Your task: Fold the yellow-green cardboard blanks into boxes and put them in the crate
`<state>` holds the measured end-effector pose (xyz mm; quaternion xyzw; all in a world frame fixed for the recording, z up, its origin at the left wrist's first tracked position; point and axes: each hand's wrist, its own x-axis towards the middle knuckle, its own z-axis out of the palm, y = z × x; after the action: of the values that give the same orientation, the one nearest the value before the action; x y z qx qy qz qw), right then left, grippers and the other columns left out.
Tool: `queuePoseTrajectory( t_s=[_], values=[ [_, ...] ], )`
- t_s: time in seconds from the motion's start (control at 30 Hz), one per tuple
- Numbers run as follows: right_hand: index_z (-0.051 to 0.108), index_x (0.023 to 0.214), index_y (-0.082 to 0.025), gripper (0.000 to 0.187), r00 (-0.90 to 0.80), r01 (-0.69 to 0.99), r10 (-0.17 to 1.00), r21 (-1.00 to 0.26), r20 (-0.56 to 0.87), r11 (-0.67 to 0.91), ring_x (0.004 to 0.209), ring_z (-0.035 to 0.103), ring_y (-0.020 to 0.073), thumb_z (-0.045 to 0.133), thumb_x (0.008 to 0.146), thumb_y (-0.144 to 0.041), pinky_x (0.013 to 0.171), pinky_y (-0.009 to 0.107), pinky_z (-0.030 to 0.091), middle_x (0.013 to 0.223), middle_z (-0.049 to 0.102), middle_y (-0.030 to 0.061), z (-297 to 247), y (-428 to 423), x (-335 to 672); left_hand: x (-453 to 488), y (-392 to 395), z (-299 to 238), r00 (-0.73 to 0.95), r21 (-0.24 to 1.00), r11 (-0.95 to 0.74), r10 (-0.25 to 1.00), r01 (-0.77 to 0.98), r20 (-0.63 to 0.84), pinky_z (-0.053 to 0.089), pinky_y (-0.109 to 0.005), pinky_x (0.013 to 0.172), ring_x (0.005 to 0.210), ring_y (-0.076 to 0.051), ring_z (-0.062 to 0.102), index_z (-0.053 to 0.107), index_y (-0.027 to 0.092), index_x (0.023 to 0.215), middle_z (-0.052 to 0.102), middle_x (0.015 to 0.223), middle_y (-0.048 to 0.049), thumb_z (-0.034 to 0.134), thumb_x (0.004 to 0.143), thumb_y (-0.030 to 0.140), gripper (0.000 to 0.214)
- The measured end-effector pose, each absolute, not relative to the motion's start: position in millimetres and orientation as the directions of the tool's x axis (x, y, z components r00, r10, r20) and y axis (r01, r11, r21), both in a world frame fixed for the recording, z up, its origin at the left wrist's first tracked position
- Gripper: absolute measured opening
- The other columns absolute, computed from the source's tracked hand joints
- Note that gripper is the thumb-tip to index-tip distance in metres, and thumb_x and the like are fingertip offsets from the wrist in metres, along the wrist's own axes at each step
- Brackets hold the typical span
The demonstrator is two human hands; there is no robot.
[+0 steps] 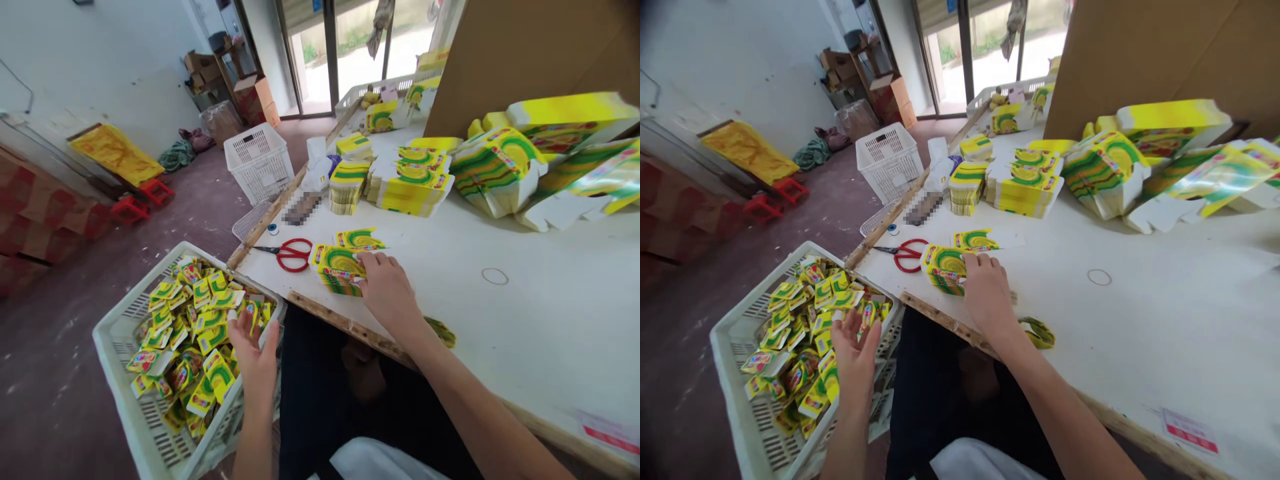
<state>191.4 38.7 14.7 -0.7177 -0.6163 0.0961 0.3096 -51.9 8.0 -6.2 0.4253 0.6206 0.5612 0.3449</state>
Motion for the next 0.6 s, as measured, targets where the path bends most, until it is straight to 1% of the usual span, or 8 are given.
queuePoseTrajectory(
  t_s=[0.1,0.17,0.27,0.33,0.37,0.43,0.5,0.6],
  values=[
    [0.054,0.113,-0.016,0.039,0.247,0.818,0.923,-0.574,0.294,-0.036,0.097,0.06,0.0328,0.053,0.076,-0.005,0.084,0.047,0.047,0.104,0.066,0.0167,13.8,37.5,191.1,-37.4,3.7,-11.2,-0.351,0.996,-0.012,0.935,0.09,0.043,0.045,-0.043,0.107,0.132,-0.027,0.052,0.037,0.028,0.133,0.049,0.14,-0.0151,0.078,0.074,0.047,0.074],
    [0.049,0.114,-0.019,0.041,0.275,0.764,0.911,-0.645,0.307,-0.014,0.091,0.062,0.0292,0.052,0.076,-0.006,0.079,0.043,0.049,0.097,0.065,0.0116,15.7,35.5,191.9,-24.4,0.9,-12.9,-0.304,0.998,-0.046,0.951,0.03,0.053,0.049,-0.042,0.101,0.124,-0.026,0.058,0.039,0.029,0.134,0.055,0.135,-0.0143,0.076,0.076,0.048,0.071],
    [0.042,0.115,-0.023,0.046,0.263,0.528,0.939,-0.848,0.22,0.051,0.075,0.062,0.0218,0.053,0.073,-0.008,0.07,0.036,0.05,0.086,0.062,0.002,22.3,25.1,185.3,-5.2,-4.0,-9.9,-0.184,0.987,-0.095,0.98,-0.13,0.071,0.051,-0.045,0.097,0.123,-0.028,0.059,0.042,0.03,0.136,0.058,0.135,-0.0148,0.072,0.077,0.053,0.07],
    [0.041,0.114,-0.024,0.049,0.125,0.308,0.983,-0.947,0.135,0.091,0.071,0.061,0.0182,0.054,0.07,-0.007,0.067,0.032,0.05,0.084,0.061,-0.0007,28.0,11.2,171.4,4.6,-6.0,-1.2,-0.106,0.954,-0.1,0.992,-0.282,0.073,0.051,-0.045,0.098,0.123,-0.03,0.058,0.05,0.029,0.131,0.059,0.133,-0.0138,0.071,0.074,0.058,0.067],
    [0.041,0.113,-0.024,0.049,0.026,0.192,0.995,-0.977,0.101,0.094,0.071,0.061,0.017,0.055,0.069,-0.007,0.067,0.03,0.049,0.084,0.061,-0.0012,30.8,2.7,161.8,8.4,-6.0,5.2,-0.073,0.931,-0.076,0.996,-0.357,0.053,0.052,-0.045,0.097,0.119,-0.03,0.06,0.056,0.027,0.125,0.063,0.128,-0.0131,0.071,0.073,0.06,0.064],
    [0.043,0.11,-0.024,0.048,-0.169,-0.064,0.985,-0.997,0.041,0.03,0.071,0.06,0.015,0.055,0.067,-0.005,0.064,0.027,0.048,0.082,0.059,-0.0023,36.1,-15.1,140.8,13.9,-3.8,20.1,-0.053,0.869,-0.02,0.999,-0.495,-0.007,0.055,-0.041,0.088,0.1,-0.027,0.067,0.066,0.022,0.105,0.069,0.104,-0.0103,0.071,0.07,0.06,0.052],
    [0.046,0.106,-0.024,0.045,-0.249,-0.241,0.968,-0.969,0.008,-0.054,0.078,0.059,0.0147,0.057,0.066,-0.005,0.069,0.026,0.048,0.085,0.058,-0.0021,40.1,-29.7,122.8,17.4,0.5,33.0,-0.115,0.798,-0.021,0.991,-0.602,-0.061,0.057,-0.033,0.072,0.073,-0.019,0.065,0.066,0.019,0.083,0.065,0.076,-0.0032,0.074,0.068,0.058,0.042],
    [0.051,0.1,-0.022,0.044,-0.269,-0.218,0.962,-0.971,-0.035,-0.097,0.082,0.054,0.0137,0.058,0.062,-0.002,0.072,0.025,0.045,0.088,0.058,-0.0023,41.8,-37.7,112.6,19.7,5.4,39.0,-0.252,0.77,-0.064,0.959,-0.635,-0.128,0.05,-0.023,0.054,0.054,-0.011,0.053,0.058,0.019,0.068,0.052,0.059,0.0038,0.076,0.063,0.065,0.049]
  ],
)
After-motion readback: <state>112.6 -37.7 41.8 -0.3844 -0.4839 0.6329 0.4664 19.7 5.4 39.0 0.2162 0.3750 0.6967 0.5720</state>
